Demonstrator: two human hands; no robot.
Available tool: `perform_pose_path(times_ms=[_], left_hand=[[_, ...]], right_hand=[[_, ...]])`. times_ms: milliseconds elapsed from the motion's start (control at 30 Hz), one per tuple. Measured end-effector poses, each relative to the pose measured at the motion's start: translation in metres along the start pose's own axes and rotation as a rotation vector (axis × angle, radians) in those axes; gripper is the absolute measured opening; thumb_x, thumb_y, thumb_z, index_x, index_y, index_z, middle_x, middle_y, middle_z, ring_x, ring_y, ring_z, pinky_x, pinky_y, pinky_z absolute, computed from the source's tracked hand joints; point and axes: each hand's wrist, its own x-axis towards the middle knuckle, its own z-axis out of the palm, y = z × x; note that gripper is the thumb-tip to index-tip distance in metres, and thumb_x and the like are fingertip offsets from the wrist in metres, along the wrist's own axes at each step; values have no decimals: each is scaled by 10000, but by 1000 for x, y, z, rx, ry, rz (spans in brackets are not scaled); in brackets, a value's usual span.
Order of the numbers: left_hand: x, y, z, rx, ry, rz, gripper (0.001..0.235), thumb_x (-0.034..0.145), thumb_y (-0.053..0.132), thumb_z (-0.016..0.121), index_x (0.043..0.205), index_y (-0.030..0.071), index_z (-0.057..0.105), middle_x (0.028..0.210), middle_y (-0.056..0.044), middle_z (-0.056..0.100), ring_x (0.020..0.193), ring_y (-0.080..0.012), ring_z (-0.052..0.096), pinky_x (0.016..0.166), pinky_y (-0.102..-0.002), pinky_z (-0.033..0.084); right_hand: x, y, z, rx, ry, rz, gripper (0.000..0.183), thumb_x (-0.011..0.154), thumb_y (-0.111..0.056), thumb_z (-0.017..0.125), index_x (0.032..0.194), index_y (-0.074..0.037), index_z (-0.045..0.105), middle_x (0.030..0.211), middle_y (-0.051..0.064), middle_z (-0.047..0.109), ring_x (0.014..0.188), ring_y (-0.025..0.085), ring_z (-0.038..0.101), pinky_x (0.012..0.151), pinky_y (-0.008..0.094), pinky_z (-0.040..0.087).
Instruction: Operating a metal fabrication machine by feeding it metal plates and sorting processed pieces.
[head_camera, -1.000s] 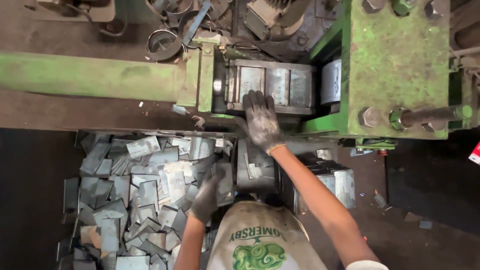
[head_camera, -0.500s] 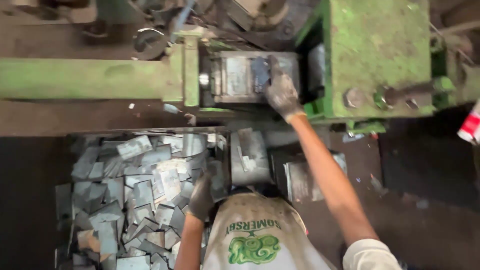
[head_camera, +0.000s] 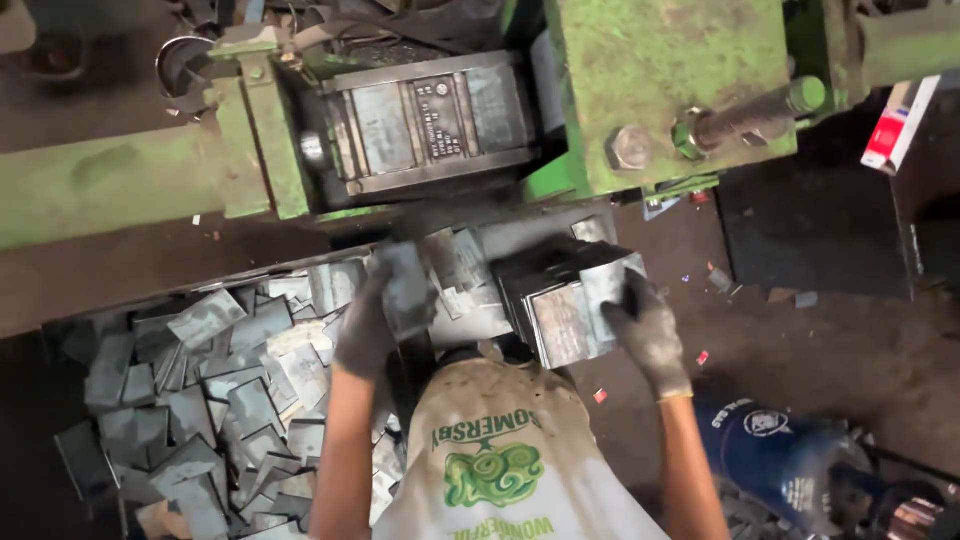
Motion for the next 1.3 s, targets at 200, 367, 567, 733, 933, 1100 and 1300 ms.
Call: perform_pose_path(times_ms=[200,367,567,733,933,1100,1300], left_hand=[[92,50,52,-8,-341,181,580,1058,267,706,1546,76,456,1344,-46,602,1246,-157,617,1121,-322,545],[181,81,57,220,-58,395,396,970,228,710,1307,95,551,1075,-37,640,923,-169,625,755,-319,558],[120,89,73,298,1,370,309,975,311,682,1182,104,584,943,-34,619,792,-171,613,647,-322,552],[62,24,18,117,-86,214,329,990,296,642,1284,151,619,1050,-8,662,886,-150,655,732,-311,568],[14,-49,-57,-176,-47,-10,312,1008,359,609,1187,109,662,993,-56,713,821,-231,698,705,-377,588],[-12,-99,-85,-128,92,-40,374,953,444,558,1081,114,676,908,-69,712,757,-255,700,662,-391,592],[-10,-109,-104,-232,163,-50,404,1027,466,549,1092,81,654,931,-85,685,820,-229,678,701,-351,574]], right_hand=[[-14,-15,16,-471,52,71,696,788,-357,765,1425,-159,563,1337,218,584,1194,423,574,974,518,472],[-6,-58,21,-428,156,-79,641,806,-382,756,1382,-147,600,1300,190,616,1200,409,568,975,516,471],[9,-137,65,-95,-47,-354,375,889,-263,682,1220,-86,687,1267,128,674,1193,318,629,1011,429,518],[116,-134,158,-514,242,-885,446,1029,-280,607,1426,-87,547,1506,159,515,1438,380,445,1197,494,397],[210,-161,169,-752,327,-569,656,942,-131,528,1559,-14,338,1490,251,493,1195,402,549,988,527,464],[198,-132,125,-727,29,-473,360,1126,-98,439,1469,-56,543,1282,188,678,1129,386,649,1001,498,516],[86,-90,-13,-486,-383,-734,648,855,-87,684,1468,26,507,1398,281,550,1323,469,501,1073,567,374]])
